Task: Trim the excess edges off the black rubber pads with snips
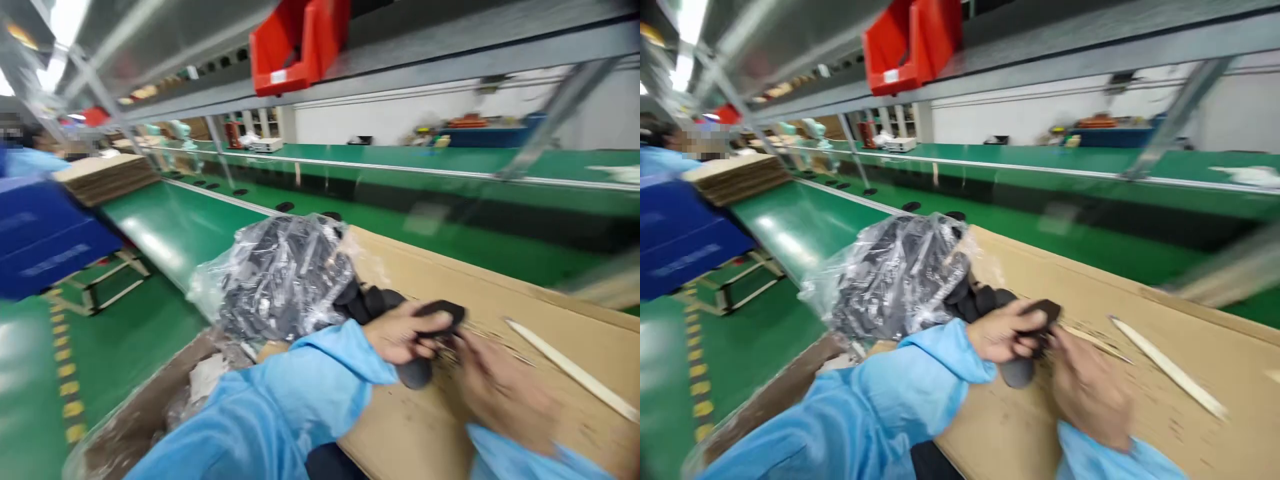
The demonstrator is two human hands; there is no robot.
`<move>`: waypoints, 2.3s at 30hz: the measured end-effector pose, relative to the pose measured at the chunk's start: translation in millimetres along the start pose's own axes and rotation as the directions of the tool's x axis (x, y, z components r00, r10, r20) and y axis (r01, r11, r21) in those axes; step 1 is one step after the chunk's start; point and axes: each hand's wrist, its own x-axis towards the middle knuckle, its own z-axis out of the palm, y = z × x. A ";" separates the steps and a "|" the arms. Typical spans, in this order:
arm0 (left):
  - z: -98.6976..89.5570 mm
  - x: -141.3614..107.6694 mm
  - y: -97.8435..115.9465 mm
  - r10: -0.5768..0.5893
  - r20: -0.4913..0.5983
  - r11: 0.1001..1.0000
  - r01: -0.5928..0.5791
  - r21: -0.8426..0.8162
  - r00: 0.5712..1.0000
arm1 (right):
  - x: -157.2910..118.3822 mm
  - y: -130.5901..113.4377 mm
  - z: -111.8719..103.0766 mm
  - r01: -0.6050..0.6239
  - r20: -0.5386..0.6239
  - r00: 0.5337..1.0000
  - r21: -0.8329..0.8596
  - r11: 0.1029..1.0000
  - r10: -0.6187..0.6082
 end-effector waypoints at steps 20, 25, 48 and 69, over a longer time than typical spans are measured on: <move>11.7 -6.3 -1.2 0.111 -0.439 0.991 -0.135 -0.024 0.892 | 11.0 -6.1 -20.5 -0.201 0.253 0.923 -0.329 0.923 0.291; 7.4 -8.4 1.6 0.185 -0.375 0.981 -0.194 0.013 0.909 | 6.9 -5.9 -22.0 -0.161 0.322 0.894 -0.416 0.895 0.310; -1.2 0.6 0.8 0.158 -0.439 0.976 -0.207 -0.064 0.885 | 11.9 -11.4 -20.2 0.020 0.118 0.993 0.064 0.998 -0.027; -5.1 2.8 0.7 0.257 -0.319 0.960 -0.278 -0.022 0.912 | 13.3 -11.5 -22.9 0.179 0.171 0.973 -0.153 0.972 -0.152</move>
